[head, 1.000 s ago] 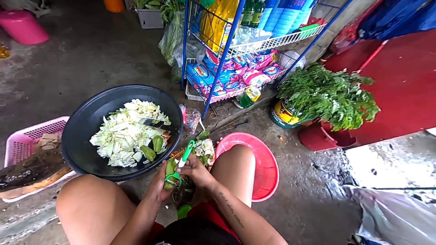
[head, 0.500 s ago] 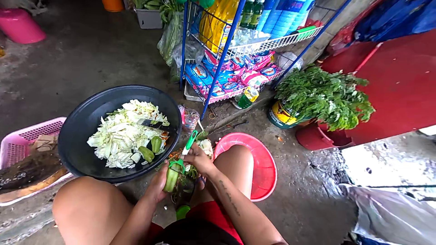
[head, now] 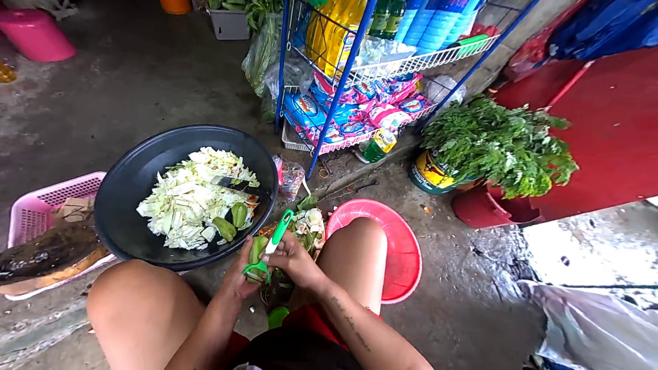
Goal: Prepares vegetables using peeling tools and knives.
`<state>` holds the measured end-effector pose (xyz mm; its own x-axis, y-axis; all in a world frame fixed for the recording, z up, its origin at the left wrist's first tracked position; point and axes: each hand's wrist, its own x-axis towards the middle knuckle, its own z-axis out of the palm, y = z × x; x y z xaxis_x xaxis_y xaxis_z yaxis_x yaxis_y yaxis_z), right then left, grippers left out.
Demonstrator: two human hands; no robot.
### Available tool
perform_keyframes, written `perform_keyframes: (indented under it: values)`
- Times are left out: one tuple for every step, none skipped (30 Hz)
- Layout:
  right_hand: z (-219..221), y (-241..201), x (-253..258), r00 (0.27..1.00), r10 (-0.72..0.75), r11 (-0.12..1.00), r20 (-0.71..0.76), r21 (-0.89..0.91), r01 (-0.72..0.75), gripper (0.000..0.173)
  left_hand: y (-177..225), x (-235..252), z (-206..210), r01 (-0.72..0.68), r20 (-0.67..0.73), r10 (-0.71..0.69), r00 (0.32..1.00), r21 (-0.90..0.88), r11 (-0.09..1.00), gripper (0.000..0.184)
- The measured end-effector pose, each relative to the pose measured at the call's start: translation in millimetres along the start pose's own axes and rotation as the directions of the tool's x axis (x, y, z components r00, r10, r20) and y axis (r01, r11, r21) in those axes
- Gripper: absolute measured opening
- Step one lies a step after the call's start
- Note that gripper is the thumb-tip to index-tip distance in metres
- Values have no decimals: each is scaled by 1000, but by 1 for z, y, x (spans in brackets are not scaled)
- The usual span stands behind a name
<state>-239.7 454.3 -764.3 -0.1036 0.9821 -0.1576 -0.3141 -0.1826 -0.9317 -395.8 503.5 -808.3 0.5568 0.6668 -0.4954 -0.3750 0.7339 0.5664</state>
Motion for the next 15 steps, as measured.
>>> perform_keyframes:
  values:
    - [1, 2, 0, 1000, 12, 1000, 1, 6, -12, 43, 0, 0, 0, -2, -6, 2, 1000, -15, 1000, 62]
    - [1, 4, 1, 1000, 19, 1000, 1, 11, -19, 43, 0, -1, 0, -6, -17, 6, 1000, -25, 1000, 62]
    - [1, 4, 3, 1000, 23, 1000, 4, 10, -23, 42, 0, 0, 1, -13, -27, 12, 1000, -28, 1000, 62]
    - [1, 4, 4, 1000, 27, 1000, 8, 5, -27, 43, 0, 0, 2, -20, -28, 19, 999, -29, 999, 62]
    - [1, 3, 5, 999, 34, 999, 14, 0, -34, 43, 0, -1, 2, -26, -25, 25, 999, -30, 999, 62]
    - [1, 2, 6, 999, 40, 999, 19, -5, -40, 45, 1, -1, 4, -27, -25, 26, 999, -31, 999, 61]
    - [0, 1, 7, 999, 46, 999, 22, -7, -46, 45, 2, -2, 5, -26, -23, 25, 999, -31, 999, 61]
    - [1, 0, 9, 999, 48, 999, 25, -2, -48, 44, 3, -3, 6, -21, -26, 20, 999, -33, 999, 61]
    - [1, 0, 10, 998, 51, 999, 27, 12, -51, 43, 4, -3, 7, -14, -37, 13, 999, -37, 999, 61]
    - [1, 1, 12, 998, 60, 998, 32, 29, -60, 42, 5, -3, 8, -8, -45, 6, 999, -45, 999, 61]
    - [0, 2, 13, 997, 69, 996, 36, 55, -71, 41, 5, -3, 7, -3, -46, 0, 999, -55, 998, 61]
    - [0, 3, 15, 996, 82, 993, 34, 82, -85, 40, 6, -2, 6, -2, -47, -1, 999, -63, 998, 60]
    - [-1, 4, 16, 995, 94, 990, 30, 103, -97, 40, 5, -2, 6, -6, -50, 2, 999, -67, 998, 60]
    - [-1, 3, 17, 994, 104, 987, 20, 119, -106, 39, 5, -2, 5, -14, -48, 11, 999, -62, 998, 60]
    - [-2, 1, 17, 994, 106, 985, 6, 135, -106, 39, 4, -2, 4, -23, -48, 21, 999, -52, 998, 60]
